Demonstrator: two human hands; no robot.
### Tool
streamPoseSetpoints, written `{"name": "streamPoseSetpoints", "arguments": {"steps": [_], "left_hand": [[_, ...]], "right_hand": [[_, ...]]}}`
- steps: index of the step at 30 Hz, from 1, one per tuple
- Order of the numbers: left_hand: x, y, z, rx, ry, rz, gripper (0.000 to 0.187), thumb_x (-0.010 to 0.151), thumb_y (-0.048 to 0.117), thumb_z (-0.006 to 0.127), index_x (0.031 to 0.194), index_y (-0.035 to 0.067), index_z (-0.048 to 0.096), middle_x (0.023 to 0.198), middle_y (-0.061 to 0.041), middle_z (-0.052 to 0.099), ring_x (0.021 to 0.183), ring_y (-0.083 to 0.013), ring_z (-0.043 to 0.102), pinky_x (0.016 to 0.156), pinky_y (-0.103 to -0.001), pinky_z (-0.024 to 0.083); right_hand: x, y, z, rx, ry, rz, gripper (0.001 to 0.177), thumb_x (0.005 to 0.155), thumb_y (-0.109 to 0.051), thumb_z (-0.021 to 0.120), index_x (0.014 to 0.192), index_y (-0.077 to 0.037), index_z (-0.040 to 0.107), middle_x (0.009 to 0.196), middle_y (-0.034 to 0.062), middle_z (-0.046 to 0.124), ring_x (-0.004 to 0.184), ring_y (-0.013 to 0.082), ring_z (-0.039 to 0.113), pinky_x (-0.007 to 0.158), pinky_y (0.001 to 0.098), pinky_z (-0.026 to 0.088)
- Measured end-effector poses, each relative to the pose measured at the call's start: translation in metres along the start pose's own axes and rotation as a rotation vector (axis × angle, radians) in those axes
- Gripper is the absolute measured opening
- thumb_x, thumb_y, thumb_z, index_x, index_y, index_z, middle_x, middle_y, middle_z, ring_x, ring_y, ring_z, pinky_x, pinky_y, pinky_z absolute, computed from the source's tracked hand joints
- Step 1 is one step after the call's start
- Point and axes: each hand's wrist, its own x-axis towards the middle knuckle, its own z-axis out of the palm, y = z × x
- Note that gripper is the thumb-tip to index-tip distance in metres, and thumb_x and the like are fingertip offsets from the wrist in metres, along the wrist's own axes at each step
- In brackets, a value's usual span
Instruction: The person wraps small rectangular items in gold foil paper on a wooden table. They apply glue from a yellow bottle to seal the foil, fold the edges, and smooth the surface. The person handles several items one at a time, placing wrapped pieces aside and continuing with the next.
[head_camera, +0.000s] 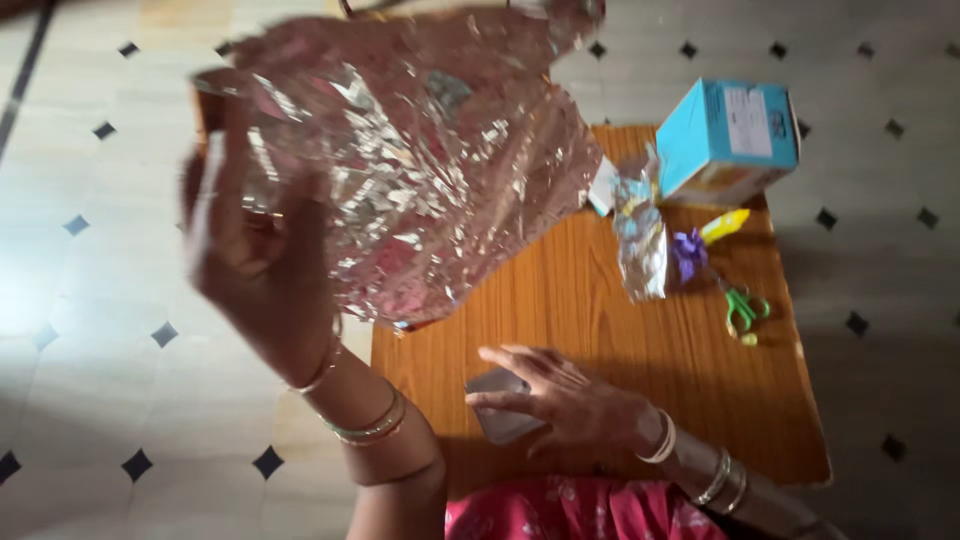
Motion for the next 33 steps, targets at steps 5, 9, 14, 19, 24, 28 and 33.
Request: {"name": "streamPoseSetpoints", "arguments": {"steps": [5,9,14,19,24,28,33], "left_hand": [[0.0,-0.033,0.023,-0.17,-0.122,-0.001,0.052,0.104,-0.006,0.074,0.15,0.008,0.054,0.152,-0.013,0.055,0.081,0.0014,0.064,0.061,-0.017,0.053],[-0.02,-0.056,0.075,-0.391,-0.298,-0.472,0.052,0.094,-0.009,0.069,0.144,0.001,0.058,0.128,-0.016,0.07,0.069,-0.0055,0.054,0.056,-0.022,0.046],[-0.103,-0.072,0.104,-0.166,-0.501,-0.204,0.056,0.079,-0.015,0.062,0.133,0.0,0.064,0.139,-0.021,0.062,0.114,-0.0252,0.07,0.082,-0.03,0.064],[-0.172,-0.068,0.1,-0.025,-0.624,0.002,0.056,0.081,-0.011,0.062,0.136,0.002,0.064,0.142,-0.018,0.063,0.127,-0.0346,0.065,0.108,-0.038,0.055],[-0.199,-0.075,0.093,-0.04,-0.657,-0.06,0.051,0.084,-0.008,0.061,0.134,0.001,0.064,0.141,-0.018,0.063,0.124,-0.0345,0.065,0.101,-0.038,0.056],[-0.194,-0.091,0.086,-0.122,-0.599,-0.172,0.047,0.083,-0.006,0.065,0.13,0.001,0.066,0.138,-0.019,0.064,0.122,-0.0345,0.067,0.1,-0.037,0.057],[-0.192,-0.106,0.082,-0.131,-0.611,-0.274,0.05,0.082,-0.007,0.066,0.131,0.003,0.066,0.135,-0.021,0.064,0.12,-0.0376,0.067,0.099,-0.039,0.056]], "right_hand": [[-0.025,0.024,0.004,0.145,-0.009,0.326,0.083,0.076,-0.022,0.089,0.148,-0.032,0.049,0.141,0.0068,0.056,0.125,0.0249,0.061,0.101,0.0355,0.056],[-0.069,0.029,-0.037,0.138,0.173,0.241,0.097,0.065,-0.017,0.092,0.15,-0.019,0.045,0.132,0.009,0.058,0.119,0.0255,0.059,0.1,0.0353,0.053],[-0.125,0.02,-0.097,0.468,0.358,0.062,0.085,0.078,-0.02,0.09,0.151,-0.012,0.048,0.143,0.0066,0.057,0.121,0.0191,0.062,0.099,0.0323,0.06],[-0.107,0.042,-0.107,0.343,0.779,0.023,0.091,0.079,-0.029,0.089,0.156,-0.012,0.043,0.152,0.0039,0.054,0.142,0.0211,0.053,0.117,0.0373,0.048],[-0.032,0.094,-0.098,0.018,0.526,-0.161,0.094,0.08,-0.034,0.085,0.157,-0.011,0.038,0.152,0.0136,0.047,0.143,0.0275,0.05,0.12,0.0423,0.052],[-0.007,0.108,-0.055,0.143,0.279,-0.038,0.1,0.077,-0.037,0.088,0.159,-0.012,0.036,0.142,0.0113,0.055,0.133,0.0305,0.054,0.114,0.0434,0.05],[-0.007,0.116,-0.02,0.001,0.159,0.172,0.106,0.063,-0.031,0.094,0.153,-0.015,0.04,0.138,0.0148,0.055,0.127,0.0322,0.056,0.106,0.0427,0.05]]}}
